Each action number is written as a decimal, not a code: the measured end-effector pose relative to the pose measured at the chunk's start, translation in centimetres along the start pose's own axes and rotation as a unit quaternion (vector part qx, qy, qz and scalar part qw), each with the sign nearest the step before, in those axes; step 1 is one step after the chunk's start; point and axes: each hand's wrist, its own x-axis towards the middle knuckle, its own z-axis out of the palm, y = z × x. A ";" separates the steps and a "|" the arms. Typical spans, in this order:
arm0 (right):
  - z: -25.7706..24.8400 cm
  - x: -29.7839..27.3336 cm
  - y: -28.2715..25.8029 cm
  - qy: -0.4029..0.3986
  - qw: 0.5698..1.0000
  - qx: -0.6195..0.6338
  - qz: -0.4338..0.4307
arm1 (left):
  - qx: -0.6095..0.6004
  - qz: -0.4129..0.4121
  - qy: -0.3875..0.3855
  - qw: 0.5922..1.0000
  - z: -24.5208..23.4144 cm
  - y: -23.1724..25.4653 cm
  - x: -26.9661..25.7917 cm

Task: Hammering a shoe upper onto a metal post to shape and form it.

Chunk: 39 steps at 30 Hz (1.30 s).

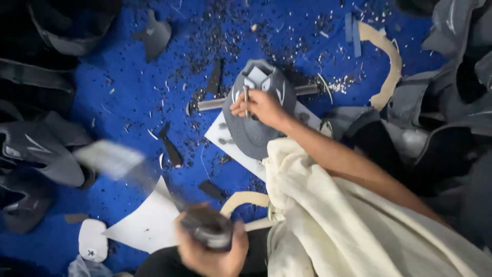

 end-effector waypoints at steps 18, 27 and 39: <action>0.1 0.3 0.1 0.063 0.997 0.024 -0.024 | -0.031 0.027 0.045 0.998 4.2 0.3 3.0; -0.8 0.1 1.0 0.039 0.941 -0.258 -0.217 | 0.061 -0.014 -0.026 0.998 8.8 -6.6 4.5; 0.1 -0.4 -1.2 0.085 0.929 -0.265 -0.245 | 0.000 0.133 0.032 0.991 9.5 -8.1 5.3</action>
